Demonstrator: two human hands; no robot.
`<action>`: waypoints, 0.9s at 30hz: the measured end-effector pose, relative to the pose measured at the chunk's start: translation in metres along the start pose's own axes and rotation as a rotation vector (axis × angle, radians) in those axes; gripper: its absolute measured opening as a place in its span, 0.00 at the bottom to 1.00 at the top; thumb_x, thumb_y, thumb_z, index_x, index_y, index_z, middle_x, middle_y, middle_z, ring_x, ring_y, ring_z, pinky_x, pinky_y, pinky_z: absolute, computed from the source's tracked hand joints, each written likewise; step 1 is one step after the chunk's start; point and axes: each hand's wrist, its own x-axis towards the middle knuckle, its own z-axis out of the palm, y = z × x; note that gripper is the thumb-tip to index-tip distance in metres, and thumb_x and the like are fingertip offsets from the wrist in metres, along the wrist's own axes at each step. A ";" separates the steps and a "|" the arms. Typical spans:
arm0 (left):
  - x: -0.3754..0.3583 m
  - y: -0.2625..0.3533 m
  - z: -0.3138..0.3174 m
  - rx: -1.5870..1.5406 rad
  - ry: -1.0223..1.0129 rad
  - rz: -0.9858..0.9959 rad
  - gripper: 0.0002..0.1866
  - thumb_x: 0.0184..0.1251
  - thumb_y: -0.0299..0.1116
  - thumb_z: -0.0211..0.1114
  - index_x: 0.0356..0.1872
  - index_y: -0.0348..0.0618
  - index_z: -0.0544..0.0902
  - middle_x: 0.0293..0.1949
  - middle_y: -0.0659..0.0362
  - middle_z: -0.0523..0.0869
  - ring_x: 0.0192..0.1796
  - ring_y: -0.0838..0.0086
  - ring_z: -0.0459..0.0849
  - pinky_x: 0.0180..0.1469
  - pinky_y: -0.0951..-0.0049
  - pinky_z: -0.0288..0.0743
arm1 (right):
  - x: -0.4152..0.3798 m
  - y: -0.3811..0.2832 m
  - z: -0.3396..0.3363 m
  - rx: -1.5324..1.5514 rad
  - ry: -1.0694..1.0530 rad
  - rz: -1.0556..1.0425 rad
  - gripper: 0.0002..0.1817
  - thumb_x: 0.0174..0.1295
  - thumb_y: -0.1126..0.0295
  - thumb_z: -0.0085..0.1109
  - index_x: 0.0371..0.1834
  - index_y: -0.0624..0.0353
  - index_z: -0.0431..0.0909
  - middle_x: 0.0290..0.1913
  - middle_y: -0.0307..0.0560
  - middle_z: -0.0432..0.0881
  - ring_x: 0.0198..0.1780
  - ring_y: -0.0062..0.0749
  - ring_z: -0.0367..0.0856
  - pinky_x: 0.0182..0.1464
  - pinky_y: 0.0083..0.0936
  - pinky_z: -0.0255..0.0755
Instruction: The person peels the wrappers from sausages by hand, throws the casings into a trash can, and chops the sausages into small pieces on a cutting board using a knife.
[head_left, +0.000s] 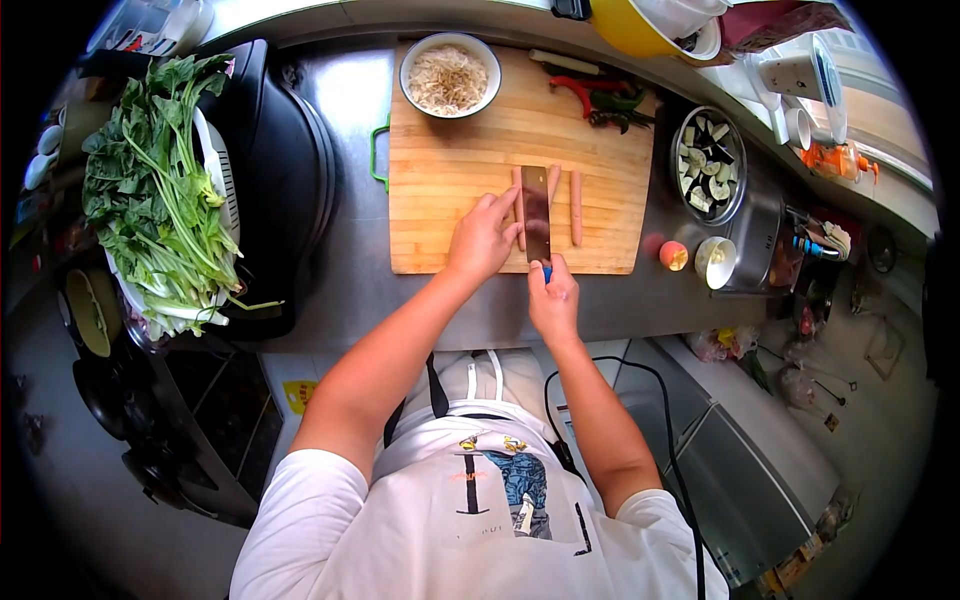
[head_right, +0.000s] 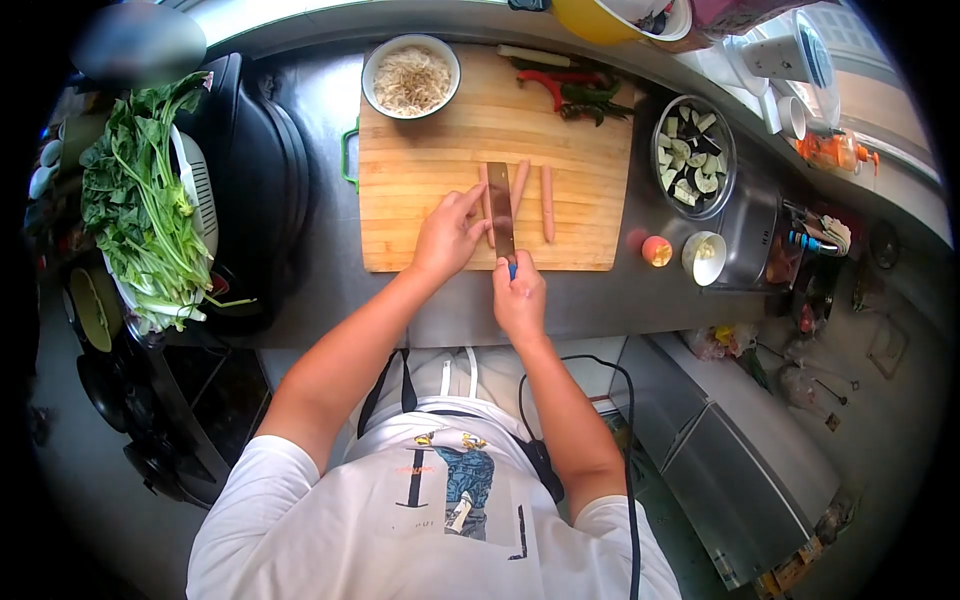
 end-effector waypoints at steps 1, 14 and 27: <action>0.000 0.000 0.000 0.000 0.000 0.000 0.29 0.58 0.29 0.71 0.63 0.46 0.77 0.39 0.52 0.80 0.42 0.56 0.83 0.44 0.61 0.78 | 0.000 -0.001 0.000 0.000 0.000 0.000 0.10 0.68 0.67 0.55 0.36 0.65 0.73 0.29 0.62 0.80 0.31 0.61 0.80 0.34 0.43 0.73; 0.000 -0.005 0.003 0.035 0.009 0.016 0.29 0.58 0.32 0.71 0.64 0.46 0.76 0.41 0.52 0.80 0.43 0.53 0.83 0.44 0.58 0.78 | 0.000 0.002 0.011 -0.100 0.027 -0.041 0.10 0.68 0.68 0.54 0.37 0.65 0.72 0.29 0.63 0.80 0.32 0.62 0.80 0.35 0.44 0.73; 0.001 -0.003 0.004 0.076 0.032 0.038 0.28 0.59 0.32 0.70 0.64 0.49 0.77 0.40 0.52 0.80 0.41 0.53 0.83 0.43 0.58 0.78 | 0.001 -0.006 0.008 -0.169 0.037 -0.036 0.09 0.69 0.68 0.53 0.36 0.63 0.70 0.27 0.65 0.79 0.32 0.64 0.79 0.34 0.47 0.72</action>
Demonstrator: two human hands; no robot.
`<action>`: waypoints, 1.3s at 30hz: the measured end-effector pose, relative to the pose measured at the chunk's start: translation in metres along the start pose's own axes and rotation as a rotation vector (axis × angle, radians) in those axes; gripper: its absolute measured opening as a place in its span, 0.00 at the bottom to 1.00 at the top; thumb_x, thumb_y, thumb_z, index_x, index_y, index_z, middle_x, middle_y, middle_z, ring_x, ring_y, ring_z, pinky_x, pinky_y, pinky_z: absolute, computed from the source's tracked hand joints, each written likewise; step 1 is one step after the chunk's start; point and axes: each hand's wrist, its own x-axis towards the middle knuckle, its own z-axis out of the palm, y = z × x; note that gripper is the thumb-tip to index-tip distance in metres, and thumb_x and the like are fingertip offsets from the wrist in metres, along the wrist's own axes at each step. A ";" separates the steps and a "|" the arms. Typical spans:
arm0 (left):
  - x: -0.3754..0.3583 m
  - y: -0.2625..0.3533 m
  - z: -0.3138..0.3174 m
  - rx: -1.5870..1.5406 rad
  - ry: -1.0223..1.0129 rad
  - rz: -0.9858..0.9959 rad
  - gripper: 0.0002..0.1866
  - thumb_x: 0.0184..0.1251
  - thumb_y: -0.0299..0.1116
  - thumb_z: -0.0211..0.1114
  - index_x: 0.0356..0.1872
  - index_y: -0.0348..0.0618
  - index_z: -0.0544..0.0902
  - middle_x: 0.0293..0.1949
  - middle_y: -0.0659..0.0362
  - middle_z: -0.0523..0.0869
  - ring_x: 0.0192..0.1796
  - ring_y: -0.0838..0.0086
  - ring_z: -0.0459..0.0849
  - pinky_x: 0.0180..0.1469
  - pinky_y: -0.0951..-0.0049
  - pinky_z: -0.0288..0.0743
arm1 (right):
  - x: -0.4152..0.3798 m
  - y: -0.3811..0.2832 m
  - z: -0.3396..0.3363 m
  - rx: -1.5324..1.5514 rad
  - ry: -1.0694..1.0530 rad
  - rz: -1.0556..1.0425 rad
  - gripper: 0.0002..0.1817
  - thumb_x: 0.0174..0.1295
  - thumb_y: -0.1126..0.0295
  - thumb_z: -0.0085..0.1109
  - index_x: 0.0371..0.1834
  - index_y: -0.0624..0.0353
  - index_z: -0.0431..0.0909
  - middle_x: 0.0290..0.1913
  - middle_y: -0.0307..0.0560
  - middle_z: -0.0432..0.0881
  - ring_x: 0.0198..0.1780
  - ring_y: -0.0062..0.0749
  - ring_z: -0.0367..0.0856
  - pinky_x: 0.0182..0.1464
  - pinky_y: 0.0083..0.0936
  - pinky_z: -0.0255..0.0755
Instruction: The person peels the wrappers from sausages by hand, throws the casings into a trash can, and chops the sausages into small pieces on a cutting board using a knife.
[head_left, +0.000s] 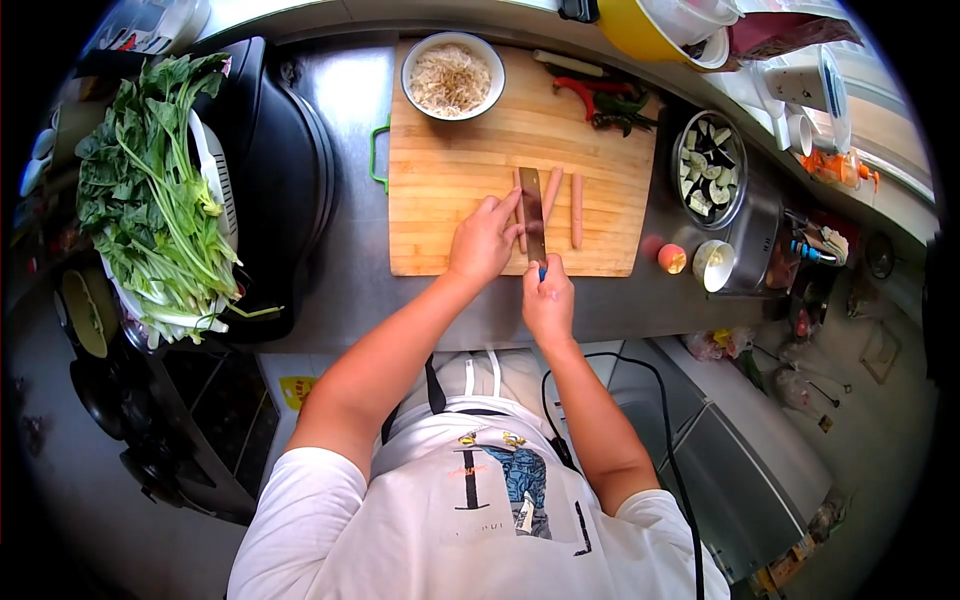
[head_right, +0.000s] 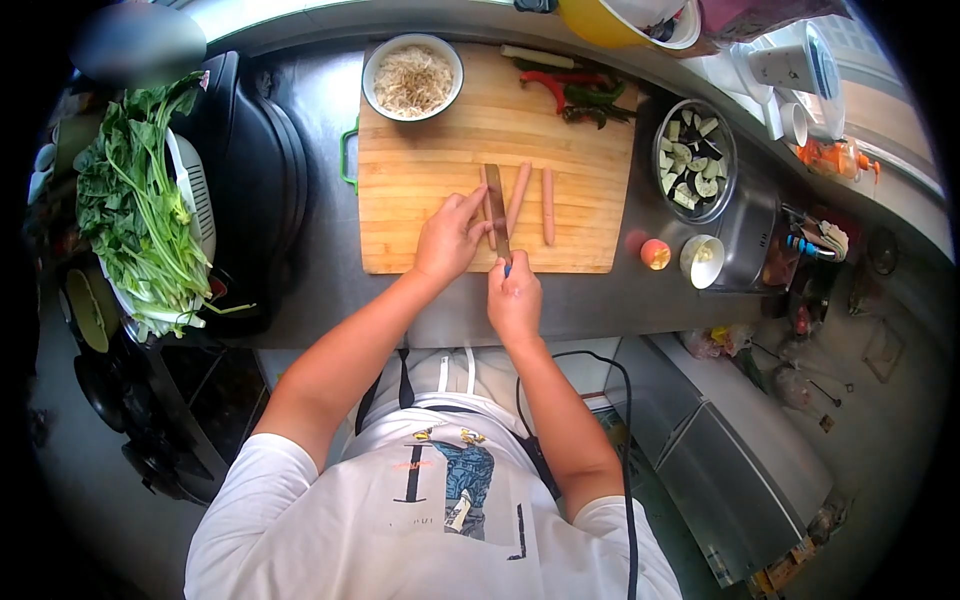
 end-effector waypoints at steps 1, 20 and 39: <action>0.000 0.000 0.000 -0.002 0.000 0.001 0.28 0.59 0.32 0.70 0.64 0.49 0.77 0.40 0.52 0.80 0.41 0.53 0.83 0.43 0.58 0.78 | 0.000 0.000 0.000 -0.001 0.001 0.000 0.09 0.69 0.68 0.53 0.36 0.63 0.70 0.27 0.65 0.79 0.32 0.64 0.79 0.34 0.47 0.72; 0.001 -0.001 0.001 0.043 0.004 0.012 0.27 0.60 0.33 0.70 0.63 0.46 0.78 0.40 0.54 0.81 0.40 0.55 0.82 0.41 0.61 0.78 | 0.006 -0.002 0.011 -0.086 -0.088 0.111 0.09 0.69 0.67 0.51 0.38 0.63 0.68 0.28 0.69 0.79 0.35 0.69 0.78 0.36 0.55 0.70; 0.028 0.016 0.011 -0.044 -0.127 0.065 0.22 0.62 0.29 0.65 0.59 0.43 0.79 0.38 0.50 0.82 0.39 0.53 0.82 0.43 0.60 0.77 | 0.010 0.004 -0.013 0.382 -0.061 0.428 0.14 0.67 0.63 0.52 0.42 0.65 0.71 0.18 0.49 0.74 0.14 0.36 0.76 0.16 0.34 0.72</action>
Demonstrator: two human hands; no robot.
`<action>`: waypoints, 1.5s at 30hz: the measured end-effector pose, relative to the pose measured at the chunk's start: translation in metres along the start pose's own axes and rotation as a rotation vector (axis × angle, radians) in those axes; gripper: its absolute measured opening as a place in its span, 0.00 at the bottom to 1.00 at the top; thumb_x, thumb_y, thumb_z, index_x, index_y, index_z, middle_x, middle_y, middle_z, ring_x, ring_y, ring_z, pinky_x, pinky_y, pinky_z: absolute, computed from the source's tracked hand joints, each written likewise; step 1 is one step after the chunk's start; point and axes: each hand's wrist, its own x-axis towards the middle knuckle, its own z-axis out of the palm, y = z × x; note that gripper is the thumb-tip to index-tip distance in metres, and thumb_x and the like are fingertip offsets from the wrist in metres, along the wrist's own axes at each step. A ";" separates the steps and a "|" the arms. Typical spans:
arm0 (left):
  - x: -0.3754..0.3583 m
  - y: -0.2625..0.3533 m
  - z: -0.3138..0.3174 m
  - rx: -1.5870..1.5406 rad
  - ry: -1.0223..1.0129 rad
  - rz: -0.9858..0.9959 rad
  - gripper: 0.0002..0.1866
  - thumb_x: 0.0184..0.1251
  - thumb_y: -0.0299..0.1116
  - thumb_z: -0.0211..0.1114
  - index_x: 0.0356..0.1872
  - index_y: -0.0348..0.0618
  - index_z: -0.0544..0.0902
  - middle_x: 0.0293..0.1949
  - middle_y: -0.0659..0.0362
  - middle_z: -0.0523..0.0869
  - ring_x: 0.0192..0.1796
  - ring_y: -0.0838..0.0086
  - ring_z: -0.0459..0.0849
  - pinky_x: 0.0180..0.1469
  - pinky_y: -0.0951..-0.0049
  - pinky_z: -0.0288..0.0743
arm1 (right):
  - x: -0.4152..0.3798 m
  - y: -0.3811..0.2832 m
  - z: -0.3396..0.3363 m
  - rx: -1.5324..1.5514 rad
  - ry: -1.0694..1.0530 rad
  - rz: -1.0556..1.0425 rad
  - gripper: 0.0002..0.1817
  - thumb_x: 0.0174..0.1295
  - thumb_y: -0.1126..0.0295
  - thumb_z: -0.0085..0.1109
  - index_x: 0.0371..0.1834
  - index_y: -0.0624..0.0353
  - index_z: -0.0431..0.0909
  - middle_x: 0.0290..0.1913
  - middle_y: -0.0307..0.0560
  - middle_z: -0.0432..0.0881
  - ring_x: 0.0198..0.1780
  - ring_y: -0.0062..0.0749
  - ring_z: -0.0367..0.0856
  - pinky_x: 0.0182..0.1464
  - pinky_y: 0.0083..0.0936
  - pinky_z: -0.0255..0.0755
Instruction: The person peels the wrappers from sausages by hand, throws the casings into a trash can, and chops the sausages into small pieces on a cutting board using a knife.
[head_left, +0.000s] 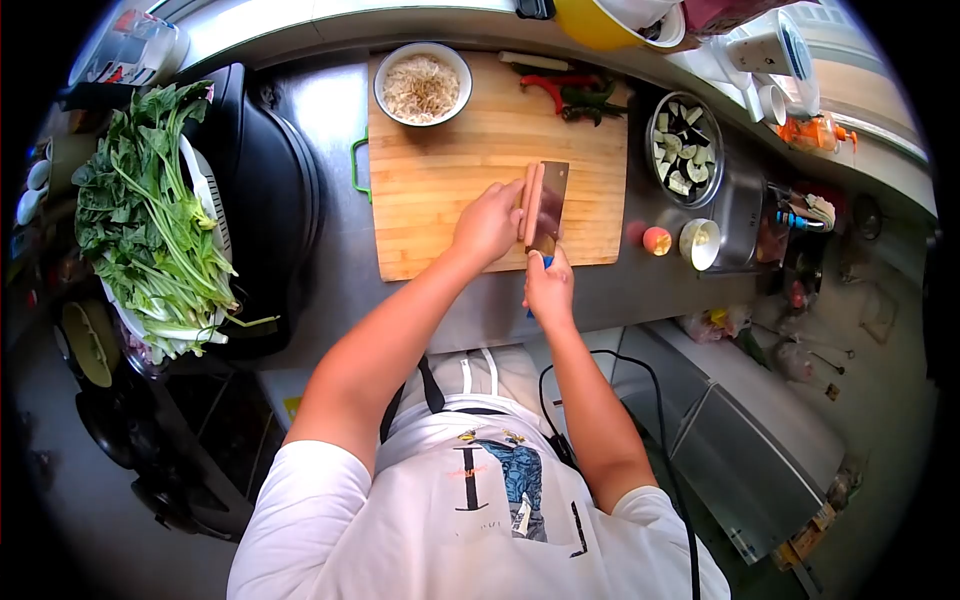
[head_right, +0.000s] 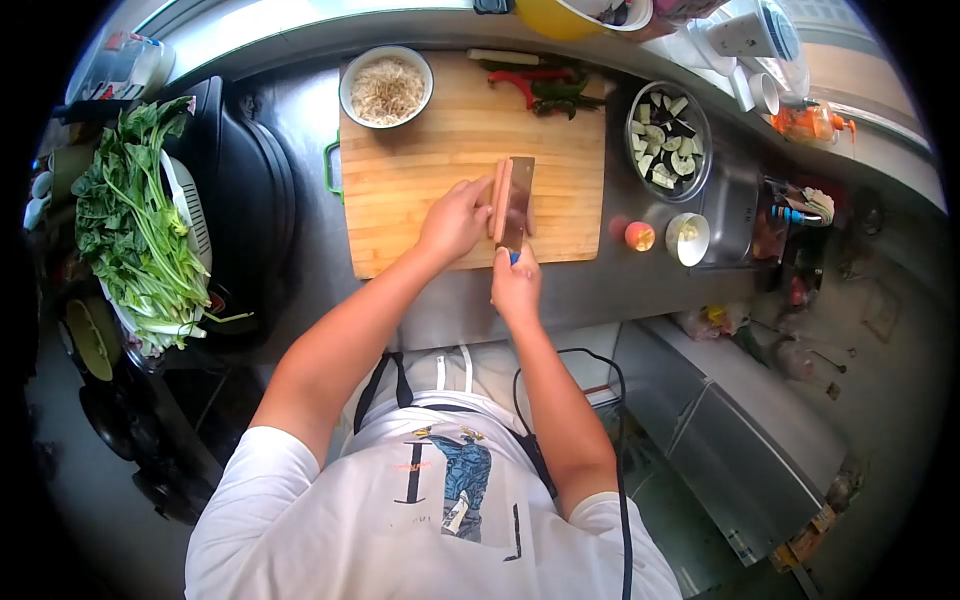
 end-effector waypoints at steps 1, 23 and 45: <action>0.000 0.000 0.001 0.003 -0.002 -0.001 0.22 0.62 0.29 0.65 0.59 0.43 0.79 0.38 0.50 0.82 0.39 0.53 0.82 0.43 0.60 0.77 | 0.000 0.000 0.001 0.001 0.000 -0.001 0.13 0.67 0.63 0.52 0.42 0.65 0.71 0.19 0.51 0.75 0.14 0.38 0.76 0.17 0.35 0.72; 0.001 0.000 0.003 0.058 -0.015 0.026 0.24 0.60 0.29 0.65 0.61 0.51 0.80 0.36 0.53 0.81 0.38 0.53 0.83 0.41 0.57 0.77 | 0.003 -0.005 -0.003 0.035 -0.029 0.144 0.14 0.66 0.62 0.54 0.42 0.65 0.73 0.25 0.57 0.79 0.24 0.47 0.79 0.31 0.40 0.73; 0.003 -0.002 0.006 0.077 -0.048 -0.007 0.25 0.64 0.30 0.65 0.64 0.47 0.78 0.40 0.53 0.83 0.39 0.57 0.84 0.42 0.62 0.78 | 0.024 0.016 0.014 -0.205 0.122 -0.316 0.12 0.66 0.68 0.54 0.41 0.68 0.72 0.32 0.70 0.79 0.38 0.65 0.79 0.43 0.46 0.73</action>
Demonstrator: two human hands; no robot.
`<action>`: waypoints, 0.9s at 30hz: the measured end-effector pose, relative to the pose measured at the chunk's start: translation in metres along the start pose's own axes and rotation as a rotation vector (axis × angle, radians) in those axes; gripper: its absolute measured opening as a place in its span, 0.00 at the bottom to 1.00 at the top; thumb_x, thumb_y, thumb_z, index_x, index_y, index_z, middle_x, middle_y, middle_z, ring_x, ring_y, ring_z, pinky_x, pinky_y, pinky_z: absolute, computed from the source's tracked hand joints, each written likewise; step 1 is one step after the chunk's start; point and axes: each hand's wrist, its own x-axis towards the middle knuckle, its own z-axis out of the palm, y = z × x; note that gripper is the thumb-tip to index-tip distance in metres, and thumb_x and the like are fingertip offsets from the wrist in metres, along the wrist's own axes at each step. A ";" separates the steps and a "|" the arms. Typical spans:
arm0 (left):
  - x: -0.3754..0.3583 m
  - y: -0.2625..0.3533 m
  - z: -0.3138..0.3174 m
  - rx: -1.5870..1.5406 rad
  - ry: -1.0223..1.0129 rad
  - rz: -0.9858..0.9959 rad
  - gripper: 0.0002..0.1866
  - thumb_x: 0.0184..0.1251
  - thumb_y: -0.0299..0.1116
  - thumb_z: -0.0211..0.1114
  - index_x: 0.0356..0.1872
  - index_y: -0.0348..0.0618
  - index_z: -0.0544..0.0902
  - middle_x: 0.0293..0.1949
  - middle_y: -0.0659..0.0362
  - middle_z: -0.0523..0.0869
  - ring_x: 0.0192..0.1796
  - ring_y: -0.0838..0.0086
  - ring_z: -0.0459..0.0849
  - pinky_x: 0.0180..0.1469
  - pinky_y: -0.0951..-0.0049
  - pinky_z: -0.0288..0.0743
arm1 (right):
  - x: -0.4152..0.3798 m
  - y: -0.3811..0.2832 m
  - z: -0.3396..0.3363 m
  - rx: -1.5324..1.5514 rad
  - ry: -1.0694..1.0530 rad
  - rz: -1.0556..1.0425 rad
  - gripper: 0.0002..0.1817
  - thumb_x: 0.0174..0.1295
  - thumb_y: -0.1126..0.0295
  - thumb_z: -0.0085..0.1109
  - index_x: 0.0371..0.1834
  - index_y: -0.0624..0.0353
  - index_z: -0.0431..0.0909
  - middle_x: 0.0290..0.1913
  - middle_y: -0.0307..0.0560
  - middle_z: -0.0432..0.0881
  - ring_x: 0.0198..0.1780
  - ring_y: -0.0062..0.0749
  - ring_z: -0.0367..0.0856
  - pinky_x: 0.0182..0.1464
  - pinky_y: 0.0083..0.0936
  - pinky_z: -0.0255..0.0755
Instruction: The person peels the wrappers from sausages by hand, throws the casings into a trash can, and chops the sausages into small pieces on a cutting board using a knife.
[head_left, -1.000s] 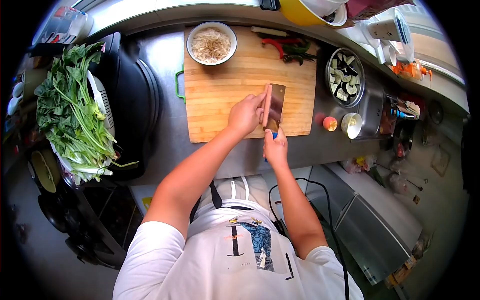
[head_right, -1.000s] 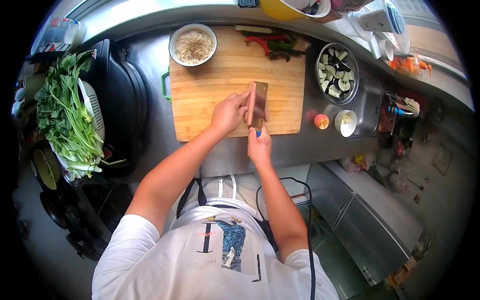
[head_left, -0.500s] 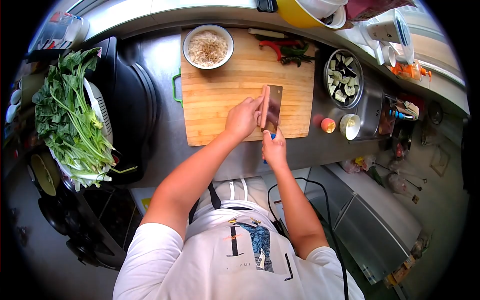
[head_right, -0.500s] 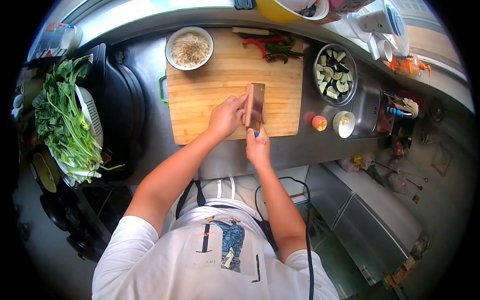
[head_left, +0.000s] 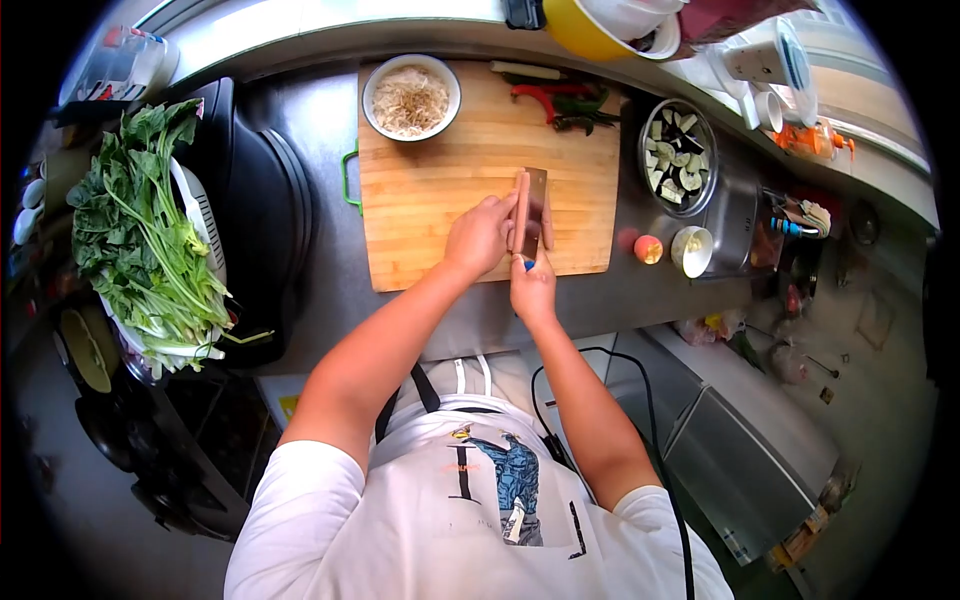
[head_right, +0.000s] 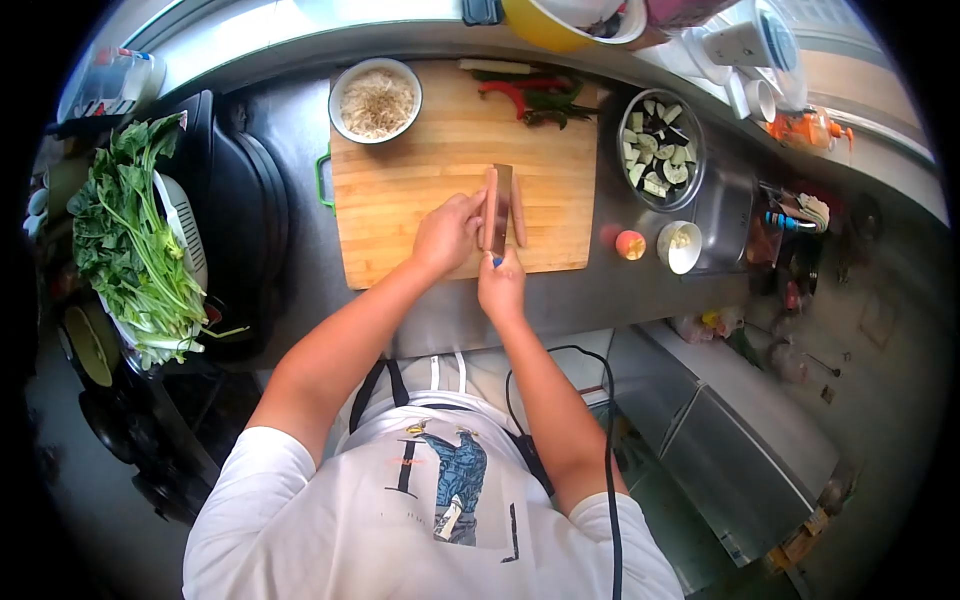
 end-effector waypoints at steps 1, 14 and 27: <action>0.001 0.002 0.001 0.002 0.004 0.014 0.25 0.64 0.30 0.65 0.64 0.47 0.78 0.40 0.53 0.83 0.39 0.57 0.84 0.42 0.62 0.78 | 0.002 0.001 0.000 0.014 -0.005 -0.040 0.11 0.66 0.67 0.55 0.40 0.67 0.71 0.28 0.62 0.79 0.28 0.53 0.80 0.33 0.43 0.74; -0.004 0.037 -0.011 -1.251 0.055 -0.546 0.13 0.72 0.40 0.65 0.45 0.40 0.79 0.36 0.65 0.82 0.35 0.82 0.75 0.38 0.76 0.72 | -0.023 -0.040 -0.066 0.829 -0.731 0.566 0.12 0.66 0.68 0.61 0.36 0.55 0.65 0.19 0.35 0.67 0.14 0.18 0.63 0.16 0.21 0.60; -0.023 0.048 0.002 -1.199 0.384 -0.472 0.13 0.81 0.42 0.49 0.41 0.44 0.73 0.27 0.62 0.79 0.28 0.79 0.75 0.31 0.75 0.71 | -0.017 -0.013 -0.078 0.936 -0.729 0.480 0.10 0.67 0.67 0.60 0.39 0.56 0.67 0.18 0.34 0.66 0.14 0.18 0.63 0.16 0.21 0.61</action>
